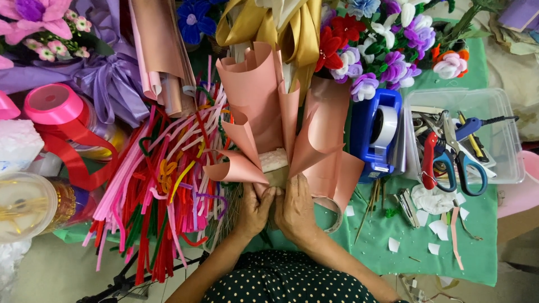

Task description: The person folds pink wrapping paper and wraps it around a small rectangular box. They adjust the paper to fit the box and secure it with tape. The person repeats the folding and wrapping process for multiple sheets of paper.

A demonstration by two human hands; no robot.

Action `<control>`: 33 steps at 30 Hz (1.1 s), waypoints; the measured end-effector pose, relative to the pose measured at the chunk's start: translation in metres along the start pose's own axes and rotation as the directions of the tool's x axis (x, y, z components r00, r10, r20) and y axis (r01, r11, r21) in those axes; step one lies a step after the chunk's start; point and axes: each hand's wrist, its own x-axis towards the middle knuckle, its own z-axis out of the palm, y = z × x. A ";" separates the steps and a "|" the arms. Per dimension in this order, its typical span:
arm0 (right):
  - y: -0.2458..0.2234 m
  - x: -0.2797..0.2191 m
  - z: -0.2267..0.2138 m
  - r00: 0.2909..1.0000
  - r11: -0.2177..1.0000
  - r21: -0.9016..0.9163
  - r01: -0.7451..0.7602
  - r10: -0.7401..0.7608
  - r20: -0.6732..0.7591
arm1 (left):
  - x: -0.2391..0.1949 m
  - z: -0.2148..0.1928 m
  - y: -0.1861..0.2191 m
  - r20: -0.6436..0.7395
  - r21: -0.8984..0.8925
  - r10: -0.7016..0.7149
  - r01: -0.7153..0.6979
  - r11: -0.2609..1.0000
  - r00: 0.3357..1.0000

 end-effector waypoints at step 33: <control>0.080 -0.005 0.009 0.693 0.530 0.448 -0.720 0.583 0.423 | 0.001 -0.021 0.040 -0.245 -0.066 -0.351 0.346 0.936 0.904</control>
